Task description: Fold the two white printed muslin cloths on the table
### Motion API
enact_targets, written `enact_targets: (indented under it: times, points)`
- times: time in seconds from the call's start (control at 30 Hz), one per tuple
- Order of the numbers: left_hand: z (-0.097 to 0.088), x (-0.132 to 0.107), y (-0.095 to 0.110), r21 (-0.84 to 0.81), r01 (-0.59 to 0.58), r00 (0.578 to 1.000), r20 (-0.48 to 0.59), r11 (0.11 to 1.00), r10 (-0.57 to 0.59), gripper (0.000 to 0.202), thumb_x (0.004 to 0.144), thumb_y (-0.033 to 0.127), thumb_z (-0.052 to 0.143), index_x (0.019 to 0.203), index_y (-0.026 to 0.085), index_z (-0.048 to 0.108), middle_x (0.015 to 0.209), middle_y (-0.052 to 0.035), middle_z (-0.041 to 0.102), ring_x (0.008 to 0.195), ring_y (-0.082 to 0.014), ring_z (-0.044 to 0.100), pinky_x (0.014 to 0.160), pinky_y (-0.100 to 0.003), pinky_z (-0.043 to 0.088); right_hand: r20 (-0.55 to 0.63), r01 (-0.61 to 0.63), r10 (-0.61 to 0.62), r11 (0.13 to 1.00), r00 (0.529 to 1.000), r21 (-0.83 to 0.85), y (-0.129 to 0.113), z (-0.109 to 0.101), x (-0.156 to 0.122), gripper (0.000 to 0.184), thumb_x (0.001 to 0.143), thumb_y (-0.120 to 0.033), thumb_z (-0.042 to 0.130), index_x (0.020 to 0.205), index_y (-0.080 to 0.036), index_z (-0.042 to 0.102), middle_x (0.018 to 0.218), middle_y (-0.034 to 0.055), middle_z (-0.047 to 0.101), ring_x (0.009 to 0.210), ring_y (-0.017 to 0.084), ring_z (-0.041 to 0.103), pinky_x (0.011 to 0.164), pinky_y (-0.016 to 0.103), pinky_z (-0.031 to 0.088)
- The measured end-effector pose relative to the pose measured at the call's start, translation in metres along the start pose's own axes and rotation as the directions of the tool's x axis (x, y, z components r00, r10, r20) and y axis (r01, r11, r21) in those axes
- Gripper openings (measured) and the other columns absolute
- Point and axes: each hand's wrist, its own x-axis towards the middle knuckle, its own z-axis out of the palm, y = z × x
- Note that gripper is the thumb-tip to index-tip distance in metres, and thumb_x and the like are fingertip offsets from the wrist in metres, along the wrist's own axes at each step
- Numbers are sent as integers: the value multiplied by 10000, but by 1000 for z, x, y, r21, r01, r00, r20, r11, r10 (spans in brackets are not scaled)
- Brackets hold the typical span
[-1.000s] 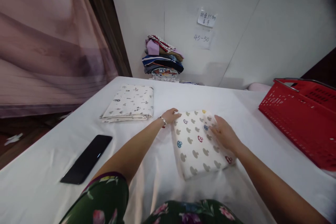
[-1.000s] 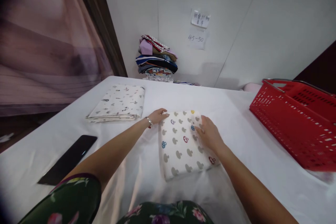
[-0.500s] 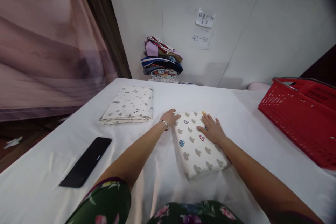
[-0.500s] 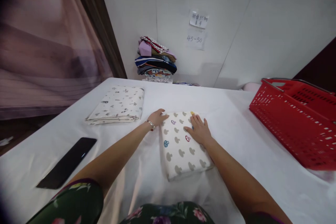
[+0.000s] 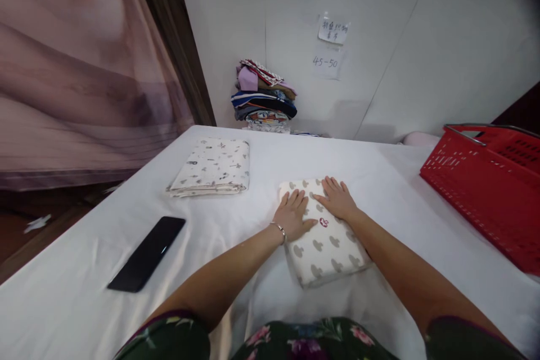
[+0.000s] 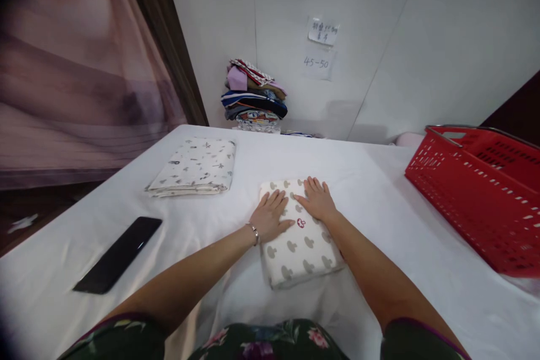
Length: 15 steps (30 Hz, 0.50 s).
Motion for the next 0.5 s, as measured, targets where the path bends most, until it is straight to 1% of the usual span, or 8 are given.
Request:
enact_targets:
  times: [0.1,0.23,0.3,0.37,0.4,0.47,0.5]
  points:
    - [-2,2,0,-12,9,1000,11,1000,-9,779,815,663,275,1401,152,317,1497,-92,208,1393,-246,79,1133,-439,8,20,-22,21,1000,1000,9,-2,-6,-7,713,864,-624,255,1407,-164,297,1488,107,211,1376,244,140,1103,458,86]
    - [-4,4,2,-21,10,1000,11,1000,-10,764,816,650,296,1397,155,322,1499,-91,199,1394,-244,76,1133,-436,5,-42,-28,28,1000,999,-4,-3,-9,-26,703,871,-591,292,1412,-142,279,1496,107,178,1384,242,87,1105,476,56]
    - [-6,5,3,-30,16,1000,21,999,-15,754,815,640,319,1391,155,331,1498,-93,202,1393,-244,79,1132,-441,5,-1,-44,44,998,999,39,-1,-10,-32,675,871,-578,315,1400,-159,307,1495,95,187,1385,243,86,1103,492,71]
    - [-9,5,3,-58,23,999,29,998,-22,731,815,614,365,1381,153,347,1494,-97,212,1393,-241,87,1132,-441,8,41,-87,82,986,996,140,3,-14,-35,631,876,-546,332,1383,-170,343,1494,90,195,1384,241,97,1106,481,103]
    - [-11,4,3,-85,33,999,18,996,-31,710,819,592,388,1375,151,355,1493,-98,214,1392,-238,90,1132,-439,12,29,-115,112,971,993,212,6,-17,-36,612,879,-526,339,1376,-169,358,1495,88,195,1384,236,102,1112,460,117]
    - [-15,-4,1,-173,78,995,-54,982,-89,649,832,533,423,1356,152,379,1494,-96,216,1391,-233,99,1135,-437,42,-42,-188,222,898,974,397,14,-24,-44,586,879,-506,353,1362,-177,387,1488,77,224,1375,226,153,1113,406,172]
    - [-16,-10,0,-238,119,983,-109,964,-148,611,839,498,439,1344,157,394,1493,-95,223,1388,-231,116,1135,-431,75,-66,-225,296,835,953,502,19,-27,-50,583,871,-509,371,1355,-185,402,1472,74,269,1358,228,215,1100,385,223]
